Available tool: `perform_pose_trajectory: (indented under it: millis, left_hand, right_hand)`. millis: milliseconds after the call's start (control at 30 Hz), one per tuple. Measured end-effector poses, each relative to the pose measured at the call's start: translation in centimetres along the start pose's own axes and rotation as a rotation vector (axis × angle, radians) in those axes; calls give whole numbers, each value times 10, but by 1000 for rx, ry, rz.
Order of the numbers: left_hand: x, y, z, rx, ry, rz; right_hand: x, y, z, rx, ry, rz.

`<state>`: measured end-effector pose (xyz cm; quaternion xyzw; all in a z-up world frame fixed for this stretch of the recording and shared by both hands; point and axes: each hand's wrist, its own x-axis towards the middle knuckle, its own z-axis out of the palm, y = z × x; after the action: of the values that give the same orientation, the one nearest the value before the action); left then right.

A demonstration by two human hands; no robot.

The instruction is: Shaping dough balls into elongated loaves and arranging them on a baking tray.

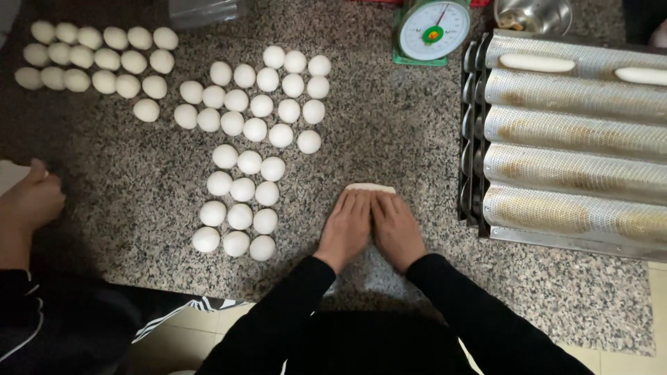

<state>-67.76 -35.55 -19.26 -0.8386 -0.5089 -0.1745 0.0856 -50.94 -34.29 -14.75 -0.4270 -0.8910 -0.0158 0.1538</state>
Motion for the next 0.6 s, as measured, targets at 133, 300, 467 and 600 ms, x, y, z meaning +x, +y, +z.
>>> perform_pose_trajectory:
  millis: [133, 300, 467, 600]
  left_hand:
    - [24, -10, -36, -165, -346, -74]
    - [13, 1, -42, -95, -477, -21]
    - [-14, 8, 1, -8, -209, 14]
    - [-2, 5, -20, -43, -80, 19]
  right_hand:
    - [13, 15, -12, 204, -154, 158]
    - [6, 2, -18, -25, -40, -21]
    - [0, -4, 1, -30, 27, -73]
    - [-3, -3, 6, -18, -23, -16]
